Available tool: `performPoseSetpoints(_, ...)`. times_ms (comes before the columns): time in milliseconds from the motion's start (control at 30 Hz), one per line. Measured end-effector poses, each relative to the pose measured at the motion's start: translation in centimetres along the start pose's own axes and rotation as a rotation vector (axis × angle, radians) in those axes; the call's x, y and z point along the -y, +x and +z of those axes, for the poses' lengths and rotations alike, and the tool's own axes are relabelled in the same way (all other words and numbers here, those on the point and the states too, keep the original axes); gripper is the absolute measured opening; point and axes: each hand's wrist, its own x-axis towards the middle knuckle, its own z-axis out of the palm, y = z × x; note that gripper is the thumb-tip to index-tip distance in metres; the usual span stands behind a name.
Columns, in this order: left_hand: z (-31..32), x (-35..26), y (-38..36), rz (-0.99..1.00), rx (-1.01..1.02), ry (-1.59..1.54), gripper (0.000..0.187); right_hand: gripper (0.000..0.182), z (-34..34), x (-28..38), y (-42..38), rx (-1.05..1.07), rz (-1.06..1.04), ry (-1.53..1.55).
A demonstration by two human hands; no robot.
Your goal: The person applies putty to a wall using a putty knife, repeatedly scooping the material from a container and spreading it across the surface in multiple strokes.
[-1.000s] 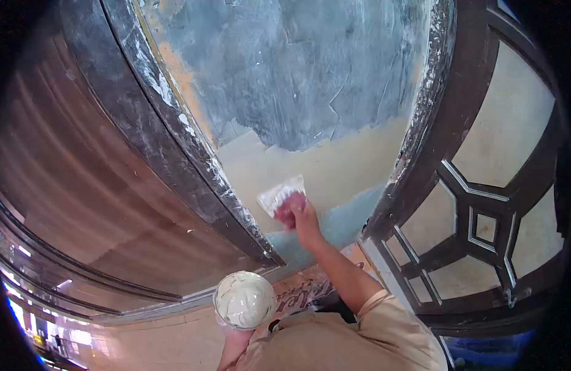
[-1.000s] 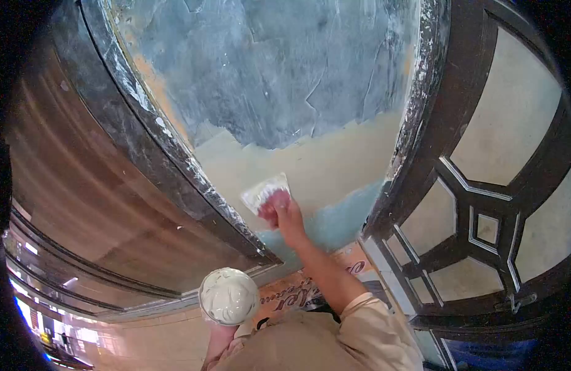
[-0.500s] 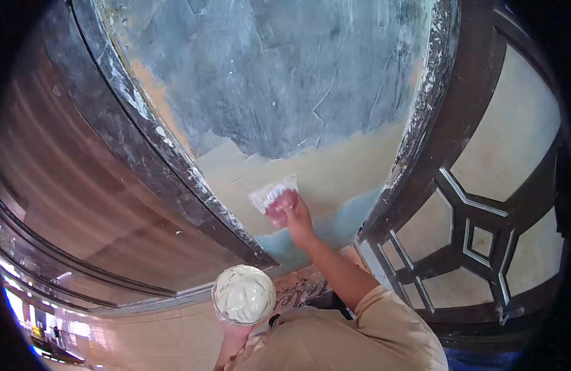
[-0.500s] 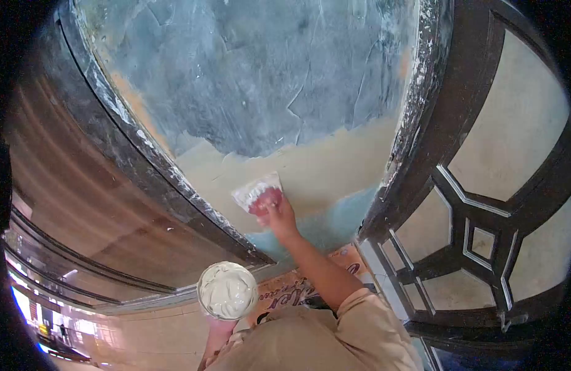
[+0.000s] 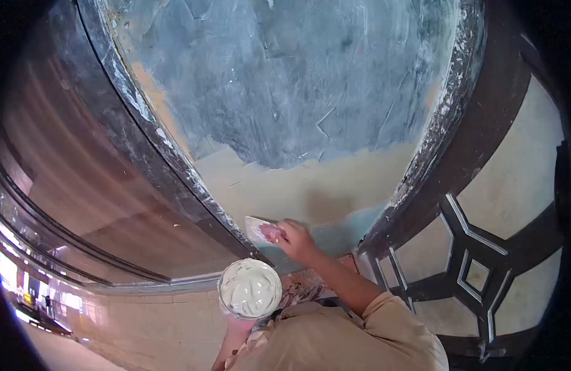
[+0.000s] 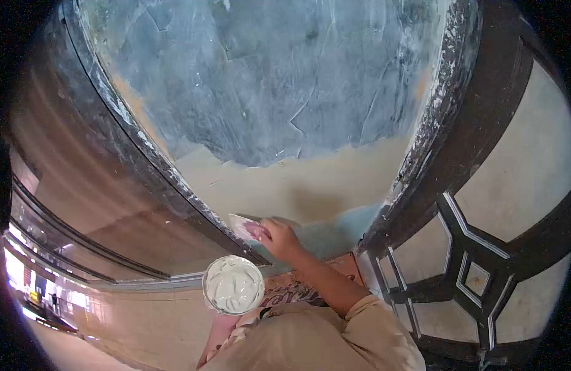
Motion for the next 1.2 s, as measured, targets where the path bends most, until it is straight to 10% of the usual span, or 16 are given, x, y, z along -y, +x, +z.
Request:
performPoseSetpoints(333, 1.2, 1.4, 0.7, 0.096, 0.068, 0.097, 0.063, 0.017, -3.9, 5.4, 7.2, -0.099, -0.225, -0.176)
performPoseSetpoints(733, 3.0, 4.9, 2.7, 0.112, 0.188, 0.222, 0.064, 0.029, -25.7, -7.6, -0.6, -0.647, 0.147, -0.360)
performPoseSetpoints(933, -2.6, 7.1, -3.9, 0.099, 0.283, 0.291, 0.064, 0.022, -23.1, -6.0, -1.1, -0.405, 0.312, -0.019)
performPoseSetpoints(967, 5.4, 8.8, 3.4, 0.100, 0.298, 0.303, 0.064, 0.021, -21.5, -4.7, -0.3, -0.351, 0.196, -0.034)
performPoseSetpoints(1200, 5.1, 11.7, 3.5, -0.151, 0.041, -0.138, 0.056, 0.023, -16.0, -1.1, 3.5, -0.131, -0.096, -0.274)
